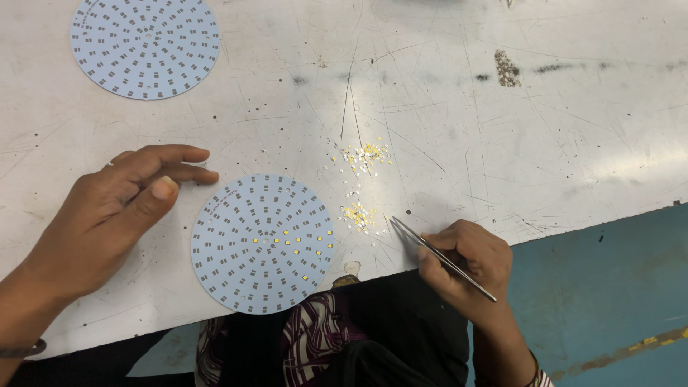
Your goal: The person uses tweezers to pick up small yellow LED components and place them into designated spots on a circular LED board. The person rotates the board as needed to access different areas and continues placing LEDs one by one.
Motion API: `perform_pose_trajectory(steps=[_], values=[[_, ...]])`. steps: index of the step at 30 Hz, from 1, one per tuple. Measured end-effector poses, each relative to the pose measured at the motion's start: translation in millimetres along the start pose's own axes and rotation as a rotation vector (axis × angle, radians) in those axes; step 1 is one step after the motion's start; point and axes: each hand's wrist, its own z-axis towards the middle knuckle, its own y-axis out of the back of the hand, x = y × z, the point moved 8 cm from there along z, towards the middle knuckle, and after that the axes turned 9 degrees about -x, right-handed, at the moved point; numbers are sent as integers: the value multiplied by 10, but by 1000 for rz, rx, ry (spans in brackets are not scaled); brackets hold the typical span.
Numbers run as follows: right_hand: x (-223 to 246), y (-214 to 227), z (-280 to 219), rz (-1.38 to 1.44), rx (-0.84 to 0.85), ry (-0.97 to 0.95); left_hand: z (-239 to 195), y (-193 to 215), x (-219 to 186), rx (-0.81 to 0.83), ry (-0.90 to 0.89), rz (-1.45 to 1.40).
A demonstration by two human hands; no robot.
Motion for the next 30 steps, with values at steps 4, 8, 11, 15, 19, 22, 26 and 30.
perform_pose_trajectory(steps=[4, 8, 11, 15, 19, 22, 26, 30], values=[[0, -13, -5, 11, 9, 8, 4, -11, -11, 6, -31, 33], [29, -13, 16, 5, 17, 20, 8, -14, -56, 10, -82, 36], [124, -64, -22, 52, 23, -22, 35, -27, -76, 18, -162, 34], [452, -311, -167, 146, 87, 10, -15, -29, -95, 17, -251, -45], [748, -586, -214, 151, 77, 133, -9, -46, -118, 8, -224, -33], [883, -694, -206, 132, 62, 170, -25, -34, -182, -8, -252, -33], [931, -772, -185, 91, 78, 161, -35, -30, -196, -29, -282, -44], [937, -787, -169, 100, 95, 147, -34, -32, -187, -42, -295, -27]])
